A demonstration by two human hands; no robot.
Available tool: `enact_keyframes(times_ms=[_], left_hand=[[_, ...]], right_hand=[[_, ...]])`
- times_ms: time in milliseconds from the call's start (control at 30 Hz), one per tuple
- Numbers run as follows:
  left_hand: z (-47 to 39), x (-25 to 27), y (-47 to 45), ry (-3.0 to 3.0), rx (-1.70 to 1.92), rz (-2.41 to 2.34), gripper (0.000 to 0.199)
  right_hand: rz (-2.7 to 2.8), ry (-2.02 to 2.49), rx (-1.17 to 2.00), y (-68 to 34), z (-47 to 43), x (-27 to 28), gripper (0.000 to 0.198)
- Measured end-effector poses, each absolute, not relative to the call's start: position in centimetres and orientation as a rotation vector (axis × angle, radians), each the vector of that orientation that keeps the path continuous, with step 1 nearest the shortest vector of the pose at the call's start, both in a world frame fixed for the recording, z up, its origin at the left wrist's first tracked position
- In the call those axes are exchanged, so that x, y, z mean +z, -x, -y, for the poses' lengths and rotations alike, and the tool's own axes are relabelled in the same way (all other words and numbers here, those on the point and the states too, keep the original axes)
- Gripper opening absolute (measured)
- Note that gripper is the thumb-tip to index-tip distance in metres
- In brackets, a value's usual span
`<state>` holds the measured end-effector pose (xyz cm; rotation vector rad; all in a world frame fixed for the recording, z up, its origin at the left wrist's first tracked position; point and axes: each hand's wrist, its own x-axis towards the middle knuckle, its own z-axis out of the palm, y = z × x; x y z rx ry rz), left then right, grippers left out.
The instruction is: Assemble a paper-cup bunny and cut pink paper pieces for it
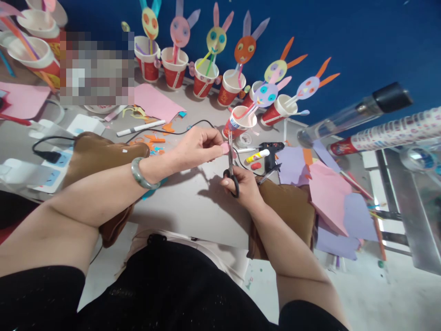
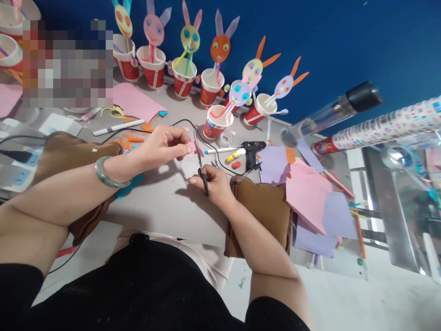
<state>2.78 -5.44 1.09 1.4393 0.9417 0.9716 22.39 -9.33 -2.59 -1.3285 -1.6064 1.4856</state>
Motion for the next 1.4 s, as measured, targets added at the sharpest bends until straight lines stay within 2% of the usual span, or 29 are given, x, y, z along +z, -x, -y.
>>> enact_keyframes(times_ms=[600,833,1167,1300,1400], left_hand=[[5.20,0.62,-2.86,-1.427,1.072,-0.955,0.017],[5.57,1.16,-2.84,-1.325,0.947,-0.894,0.014],[5.52,1.22,-2.83,-1.351,0.953,-0.905,0.014],[5.32,1.09,-2.83,-1.393,0.932,-0.929,0.019],[5.12,0.62,-2.71,-1.498,0.763,-0.973,0.015]], right_hand=[[1.612,1.320,1.484,-22.45,9.47,-2.71,0.064],[1.607,1.334,1.478,-22.25,9.52,-2.62,0.065],[1.621,1.355,1.467,-22.42,9.52,-2.59,0.064],[1.614,1.358,1.384,-22.49,9.42,-2.73,0.063],[1.592,1.348,1.257,-22.53,9.35,-2.88,0.060]])
